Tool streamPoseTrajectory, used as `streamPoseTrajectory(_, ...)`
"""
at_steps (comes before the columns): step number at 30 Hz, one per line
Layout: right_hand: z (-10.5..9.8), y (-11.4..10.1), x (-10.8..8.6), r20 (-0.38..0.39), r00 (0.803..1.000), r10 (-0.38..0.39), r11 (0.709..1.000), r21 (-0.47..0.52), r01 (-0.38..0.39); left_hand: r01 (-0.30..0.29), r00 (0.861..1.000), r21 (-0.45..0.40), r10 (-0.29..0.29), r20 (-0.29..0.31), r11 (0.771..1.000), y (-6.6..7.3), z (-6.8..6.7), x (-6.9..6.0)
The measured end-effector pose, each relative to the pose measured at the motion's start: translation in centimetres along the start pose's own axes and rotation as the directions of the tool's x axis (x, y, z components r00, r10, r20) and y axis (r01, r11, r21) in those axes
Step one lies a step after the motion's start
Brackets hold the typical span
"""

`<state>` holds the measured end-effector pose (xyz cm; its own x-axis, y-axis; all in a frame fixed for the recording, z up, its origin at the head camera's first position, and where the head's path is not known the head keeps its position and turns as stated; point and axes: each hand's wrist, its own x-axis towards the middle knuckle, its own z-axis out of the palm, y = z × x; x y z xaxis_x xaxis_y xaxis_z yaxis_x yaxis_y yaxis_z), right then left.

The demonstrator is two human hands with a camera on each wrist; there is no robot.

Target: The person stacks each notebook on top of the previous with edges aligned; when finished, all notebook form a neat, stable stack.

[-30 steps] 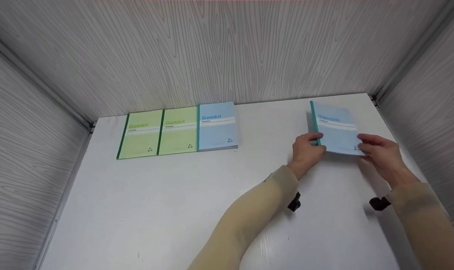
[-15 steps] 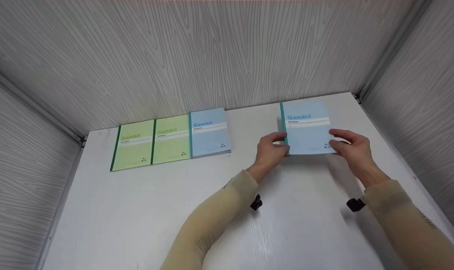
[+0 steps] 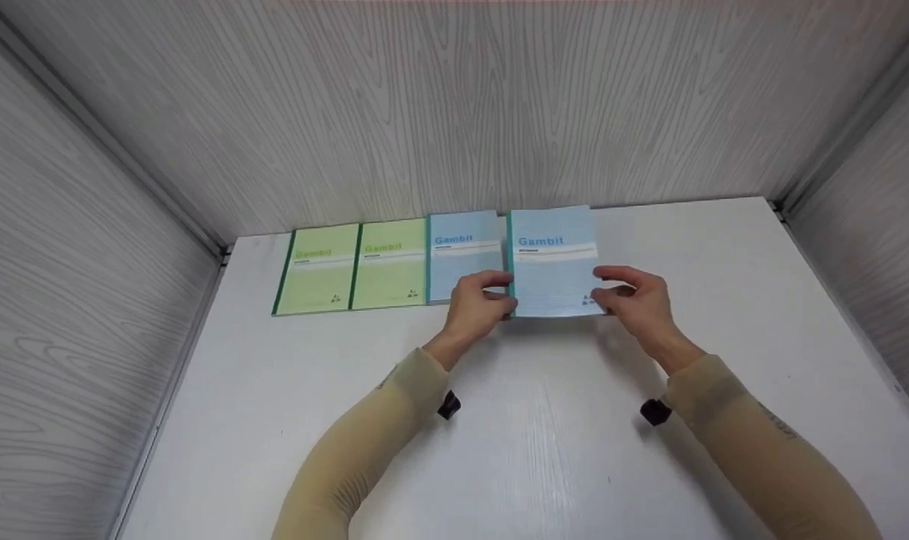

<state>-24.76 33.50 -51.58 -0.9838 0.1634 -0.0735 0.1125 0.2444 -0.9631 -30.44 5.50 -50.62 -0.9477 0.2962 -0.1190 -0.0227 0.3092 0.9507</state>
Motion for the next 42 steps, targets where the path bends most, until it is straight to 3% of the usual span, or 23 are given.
streamPoseTrajectory(5,3.7,-0.5,2.0,0.026,1.000,0.001,0.998,-0.059,0.001,0.050,0.998,0.027,-0.049,-0.033,0.998,-1.1,-3.4,0.5)
streamPoseTrajectory(10,7.3,-1.5,4.7,0.049,0.999,0.005,0.992,-0.129,0.001,0.119,0.990,0.052,-0.115,-0.082,0.992,-1.9,-6.5,2.1)
streamPoseTrajectory(17,10.1,-2.8,7.4,0.069,0.995,0.076,0.976,-0.211,-0.060,0.210,0.977,0.108,-0.203,-0.070,0.972,-1.9,-9.2,4.6)
streamPoseTrajectory(21,10.7,-2.8,7.8,0.076,0.994,0.073,0.972,-0.230,-0.053,0.226,0.974,0.169,-0.217,-0.073,0.959,-1.7,-9.5,5.2)
streamPoseTrajectory(28,11.4,-2.6,7.7,0.073,0.995,0.069,0.961,-0.272,-0.047,0.212,0.977,0.332,-0.192,-0.094,0.919,-2.2,-8.8,5.5)
streamPoseTrajectory(37,12.0,-2.7,7.4,0.080,0.997,0.021,0.922,-0.388,0.012,0.195,0.980,0.435,-0.152,-0.132,0.879,-2.4,-7.9,5.2)
streamPoseTrajectory(42,12.0,-2.5,7.4,0.102,0.995,0.021,0.910,-0.415,0.024,0.172,0.983,0.506,-0.114,-0.144,0.845,-2.5,-7.6,5.0)
